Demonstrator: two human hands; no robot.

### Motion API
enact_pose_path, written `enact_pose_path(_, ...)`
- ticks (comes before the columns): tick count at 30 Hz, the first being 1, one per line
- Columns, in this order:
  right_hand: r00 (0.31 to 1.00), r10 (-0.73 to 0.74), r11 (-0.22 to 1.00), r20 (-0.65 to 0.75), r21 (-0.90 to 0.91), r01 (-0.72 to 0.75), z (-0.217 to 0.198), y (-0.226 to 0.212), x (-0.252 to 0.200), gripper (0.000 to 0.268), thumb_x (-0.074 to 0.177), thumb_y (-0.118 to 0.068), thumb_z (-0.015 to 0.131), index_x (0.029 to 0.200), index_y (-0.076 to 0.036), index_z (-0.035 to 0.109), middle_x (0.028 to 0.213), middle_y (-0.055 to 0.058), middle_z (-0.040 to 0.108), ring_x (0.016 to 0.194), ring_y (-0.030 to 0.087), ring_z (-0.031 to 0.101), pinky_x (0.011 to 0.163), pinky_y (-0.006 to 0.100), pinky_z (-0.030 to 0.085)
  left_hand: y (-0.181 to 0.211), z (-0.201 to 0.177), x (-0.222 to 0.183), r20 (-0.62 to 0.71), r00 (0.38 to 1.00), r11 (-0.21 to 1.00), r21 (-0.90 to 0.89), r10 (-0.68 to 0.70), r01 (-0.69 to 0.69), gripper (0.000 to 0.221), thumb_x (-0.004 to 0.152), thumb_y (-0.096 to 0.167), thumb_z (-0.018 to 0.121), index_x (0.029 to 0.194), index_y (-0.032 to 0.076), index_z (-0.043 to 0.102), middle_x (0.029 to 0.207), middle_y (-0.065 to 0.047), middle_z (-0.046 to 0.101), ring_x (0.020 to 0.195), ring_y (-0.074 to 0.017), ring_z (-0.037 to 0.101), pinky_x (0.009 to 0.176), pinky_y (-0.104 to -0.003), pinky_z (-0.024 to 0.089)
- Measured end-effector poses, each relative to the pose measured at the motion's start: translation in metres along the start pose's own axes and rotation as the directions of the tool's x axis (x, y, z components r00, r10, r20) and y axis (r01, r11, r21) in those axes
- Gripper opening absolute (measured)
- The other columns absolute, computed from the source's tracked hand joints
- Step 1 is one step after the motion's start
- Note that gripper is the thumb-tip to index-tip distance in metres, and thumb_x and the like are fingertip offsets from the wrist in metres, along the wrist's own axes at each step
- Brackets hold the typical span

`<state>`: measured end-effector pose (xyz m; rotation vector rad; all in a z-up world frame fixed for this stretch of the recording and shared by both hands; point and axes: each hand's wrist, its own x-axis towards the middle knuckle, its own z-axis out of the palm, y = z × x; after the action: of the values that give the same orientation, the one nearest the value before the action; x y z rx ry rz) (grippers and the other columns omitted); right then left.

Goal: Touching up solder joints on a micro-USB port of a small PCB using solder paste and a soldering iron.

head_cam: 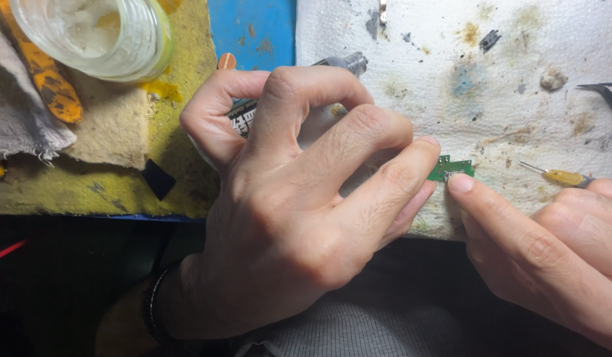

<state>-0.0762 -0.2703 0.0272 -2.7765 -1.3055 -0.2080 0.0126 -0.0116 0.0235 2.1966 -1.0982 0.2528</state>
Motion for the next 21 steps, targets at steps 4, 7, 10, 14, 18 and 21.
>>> enact_pose_path(4,0.997,-0.07,0.994,-0.026,-0.09,0.068,0.002,0.003,0.004,0.028,0.106,0.002,0.075,0.118,0.024,0.086,0.072,0.009,0.067,0.04,0.015,0.033,0.037,0.038,0.03,-0.001,0.0,-0.001,0.019,1.0,1.0,-0.031,-0.006,0.006,0.011,0.12,0.013,0.074,0.111,0.008,0.071,0.109,0.005,0.07,0.114,-0.0322,0.063,0.1,-0.056,0.027)
enact_pose_path(7,0.984,-0.178,0.966,0.013,-0.187,0.177,0.005,0.003,0.004,0.033,0.107,-0.001,0.069,0.107,0.024,0.09,0.088,0.017,0.081,0.04,0.016,0.037,0.036,0.037,0.031,0.0,0.0,-0.001,0.02,1.0,0.999,-0.036,-0.017,0.018,0.014,0.119,0.011,0.078,0.108,0.009,0.07,0.11,0.005,0.07,0.116,-0.0324,0.065,0.103,-0.055,0.026)
enact_pose_path(10,0.993,-0.016,0.997,-0.119,-0.081,0.007,0.012,-0.004,0.0,0.027,0.105,0.0,0.072,0.108,0.022,0.089,0.075,0.009,0.072,0.04,0.018,0.029,0.039,0.039,0.026,0.0,0.002,-0.002,-0.004,1.0,0.999,-0.04,-0.027,0.027,0.014,0.118,0.008,0.077,0.106,0.009,0.07,0.109,0.005,0.069,0.114,-0.0326,0.066,0.102,-0.055,0.026)
enact_pose_path(14,0.999,0.006,0.996,-0.039,-0.087,-0.009,0.007,-0.004,0.0,0.027,0.107,-0.001,0.073,0.116,0.018,0.088,0.075,0.009,0.066,0.042,0.019,0.032,0.041,0.042,0.031,0.0,0.002,-0.002,-0.015,0.999,0.999,-0.041,-0.029,0.029,0.015,0.119,0.007,0.076,0.105,0.009,0.07,0.107,0.005,0.07,0.114,-0.0318,0.065,0.102,-0.054,0.026)
enact_pose_path(18,0.992,-0.089,0.99,-0.095,-0.122,0.077,0.013,-0.001,0.001,0.031,0.103,0.001,0.067,0.101,0.024,0.088,0.099,0.021,0.084,0.042,0.022,0.035,0.04,0.042,0.029,-0.001,0.0,-0.002,-0.017,0.999,0.999,-0.042,-0.034,0.033,0.015,0.118,0.006,0.076,0.105,0.009,0.07,0.107,0.005,0.07,0.114,-0.0318,0.065,0.102,-0.054,0.026)
enact_pose_path(21,0.988,-0.138,0.981,-0.067,-0.144,0.128,0.012,0.001,0.0,0.032,0.103,0.001,0.066,0.099,0.024,0.088,0.108,0.024,0.086,0.042,0.022,0.037,0.039,0.042,0.03,0.001,0.001,-0.001,-0.02,0.999,0.998,-0.042,-0.037,0.036,0.015,0.118,0.006,0.076,0.105,0.009,0.07,0.107,0.005,0.07,0.114,-0.0319,0.065,0.102,-0.054,0.026)
